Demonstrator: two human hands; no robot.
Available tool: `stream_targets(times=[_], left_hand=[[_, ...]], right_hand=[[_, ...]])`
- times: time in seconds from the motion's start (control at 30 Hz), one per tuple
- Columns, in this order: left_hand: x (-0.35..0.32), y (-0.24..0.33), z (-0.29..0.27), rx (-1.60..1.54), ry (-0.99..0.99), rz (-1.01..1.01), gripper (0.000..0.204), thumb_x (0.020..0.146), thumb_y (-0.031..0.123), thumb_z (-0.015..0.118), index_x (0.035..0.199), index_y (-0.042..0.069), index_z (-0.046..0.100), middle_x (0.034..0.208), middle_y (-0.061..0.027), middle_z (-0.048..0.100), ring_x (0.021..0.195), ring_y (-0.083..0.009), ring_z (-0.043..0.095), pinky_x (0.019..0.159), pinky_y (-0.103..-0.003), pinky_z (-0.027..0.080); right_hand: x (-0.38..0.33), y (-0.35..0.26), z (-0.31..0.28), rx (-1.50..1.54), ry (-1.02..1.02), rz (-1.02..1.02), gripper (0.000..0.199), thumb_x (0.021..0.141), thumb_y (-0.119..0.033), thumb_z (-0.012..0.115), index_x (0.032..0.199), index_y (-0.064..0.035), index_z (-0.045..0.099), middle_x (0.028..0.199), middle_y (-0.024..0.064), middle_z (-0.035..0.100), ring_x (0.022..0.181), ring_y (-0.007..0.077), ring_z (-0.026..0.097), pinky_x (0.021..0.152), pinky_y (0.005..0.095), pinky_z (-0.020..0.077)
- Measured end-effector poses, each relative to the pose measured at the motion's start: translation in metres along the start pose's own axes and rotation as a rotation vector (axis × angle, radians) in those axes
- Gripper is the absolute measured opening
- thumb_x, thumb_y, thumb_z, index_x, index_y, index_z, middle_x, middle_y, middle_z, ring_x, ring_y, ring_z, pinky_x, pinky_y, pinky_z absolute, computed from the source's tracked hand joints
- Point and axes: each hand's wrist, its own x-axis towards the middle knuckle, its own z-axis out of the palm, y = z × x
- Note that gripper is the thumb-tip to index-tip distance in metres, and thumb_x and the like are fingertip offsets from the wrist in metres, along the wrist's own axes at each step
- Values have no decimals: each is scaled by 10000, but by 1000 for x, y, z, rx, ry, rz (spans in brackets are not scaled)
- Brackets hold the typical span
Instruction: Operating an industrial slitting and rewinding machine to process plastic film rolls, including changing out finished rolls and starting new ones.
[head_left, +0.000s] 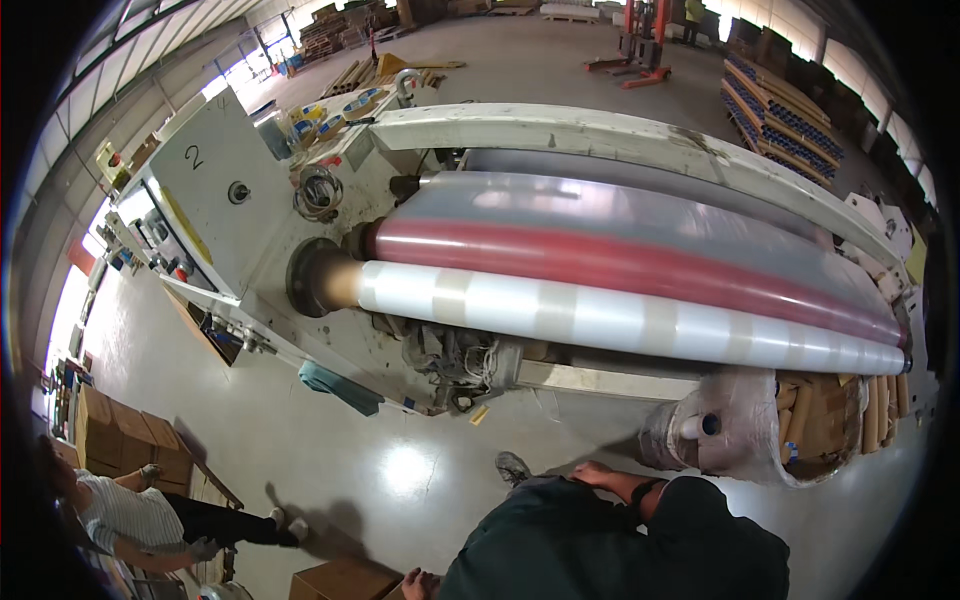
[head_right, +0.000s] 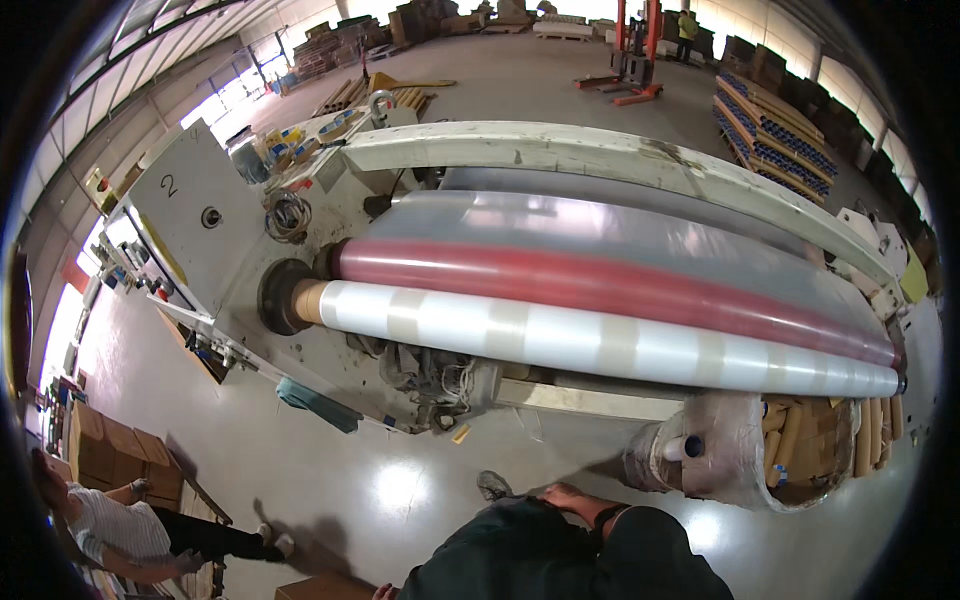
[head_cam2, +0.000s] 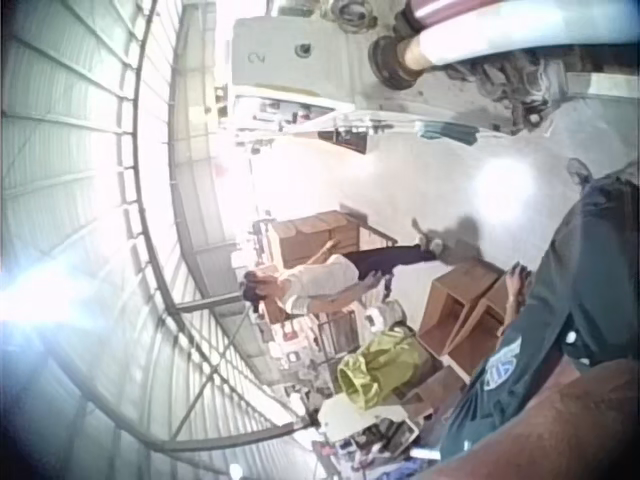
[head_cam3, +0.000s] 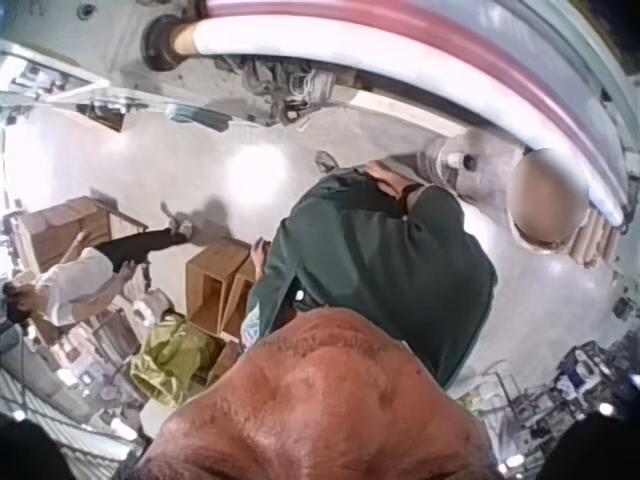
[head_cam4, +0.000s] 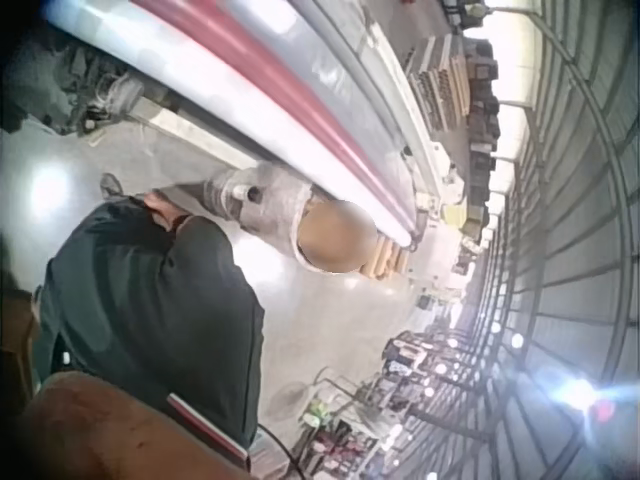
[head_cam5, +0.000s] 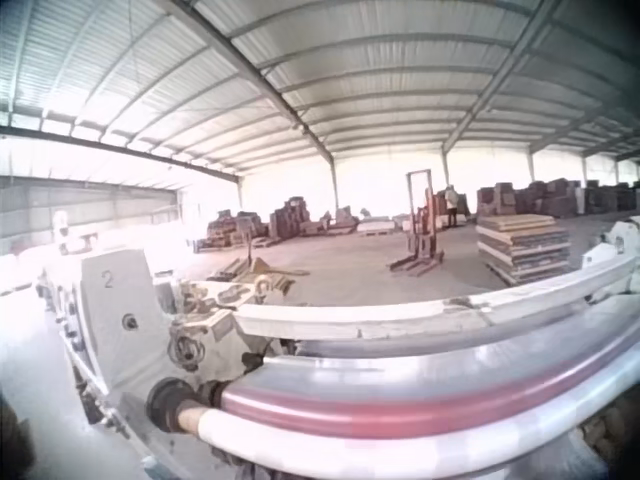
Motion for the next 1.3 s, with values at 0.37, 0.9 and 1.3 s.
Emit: stream_targets(times=[0.37,0.9,1.3], left_hand=[[126,80,-21,-505,-52,-349,380,844,79,518,1207,5,435,870,-192,624,628,-305,643,543,-389,537],[399,124,-155,60,-439,-254,371,610,159,769,947,54,656,770,-40,690,747,-176,668,729,-295,555],[408,198,-104,-137,-537,-147,393,807,-14,591,1184,-27,481,845,-150,645,647,-273,662,502,-340,541]], right_hand=[[74,-72,-31,578,33,39,416,865,-412,560,1075,-58,619,857,53,631,668,171,628,606,293,501],[-10,-173,118,-100,346,-15,289,799,-259,657,977,-36,614,880,70,615,830,176,621,666,325,508],[-51,-200,177,1267,455,572,390,878,-348,590,1137,-58,559,1014,120,612,807,245,632,679,372,504]])
